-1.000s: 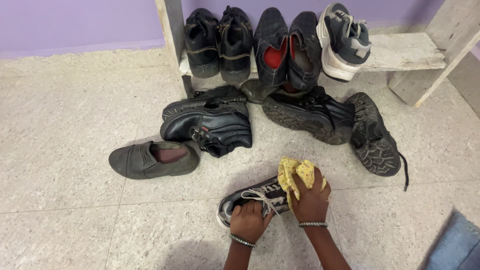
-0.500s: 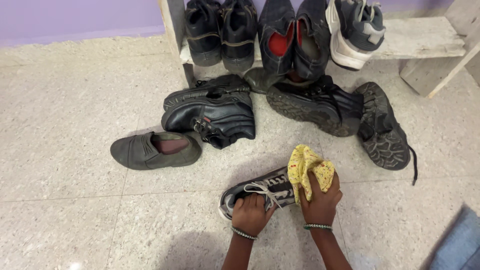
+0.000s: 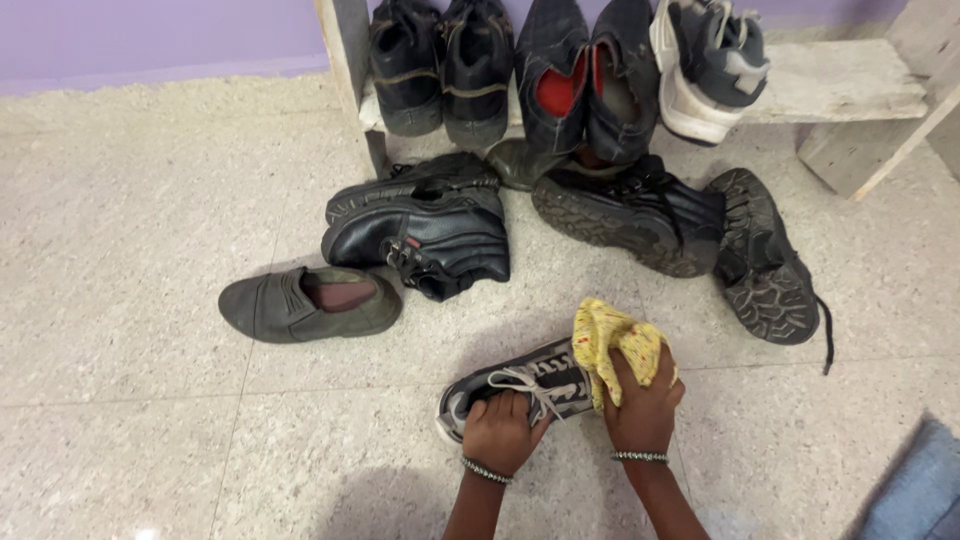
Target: The person wipes a grey and white sneaker with a yellow cloth, focusing on the upper and sole. The person then places the cleaned shoe on a wooden shelf among other shoes.
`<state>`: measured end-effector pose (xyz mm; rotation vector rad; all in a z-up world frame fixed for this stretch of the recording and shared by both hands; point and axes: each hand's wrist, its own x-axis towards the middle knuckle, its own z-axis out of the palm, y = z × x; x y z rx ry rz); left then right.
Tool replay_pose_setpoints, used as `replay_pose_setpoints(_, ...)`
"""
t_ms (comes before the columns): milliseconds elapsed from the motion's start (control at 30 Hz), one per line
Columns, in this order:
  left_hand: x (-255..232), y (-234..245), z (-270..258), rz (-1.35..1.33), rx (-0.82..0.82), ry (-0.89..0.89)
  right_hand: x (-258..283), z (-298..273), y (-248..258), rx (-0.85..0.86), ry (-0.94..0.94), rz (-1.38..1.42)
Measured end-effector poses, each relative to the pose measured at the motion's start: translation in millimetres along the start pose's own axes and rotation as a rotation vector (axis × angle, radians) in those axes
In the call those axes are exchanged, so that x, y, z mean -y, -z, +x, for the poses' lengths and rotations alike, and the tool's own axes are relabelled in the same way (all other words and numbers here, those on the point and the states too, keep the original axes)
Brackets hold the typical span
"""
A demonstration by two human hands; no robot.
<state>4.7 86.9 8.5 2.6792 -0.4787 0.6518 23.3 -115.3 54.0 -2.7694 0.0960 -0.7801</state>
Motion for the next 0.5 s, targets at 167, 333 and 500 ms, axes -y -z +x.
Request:
replay_pose_setpoints(167, -1, 0, -3, 0.006, -0.028, 0.003, -3, 18, -9, 0.312, -0.054, -0.157)
replay_pose_setpoints(333, -1, 4, 4, 0.004, -0.025, -0.001, -8, 57, -13, 0.508, -0.106, -0.152)
replay_pose_setpoints(500, -1, 4, 4, 0.001, -0.024, -0.006, -7, 15, -14, 0.114, -0.017, -0.069)
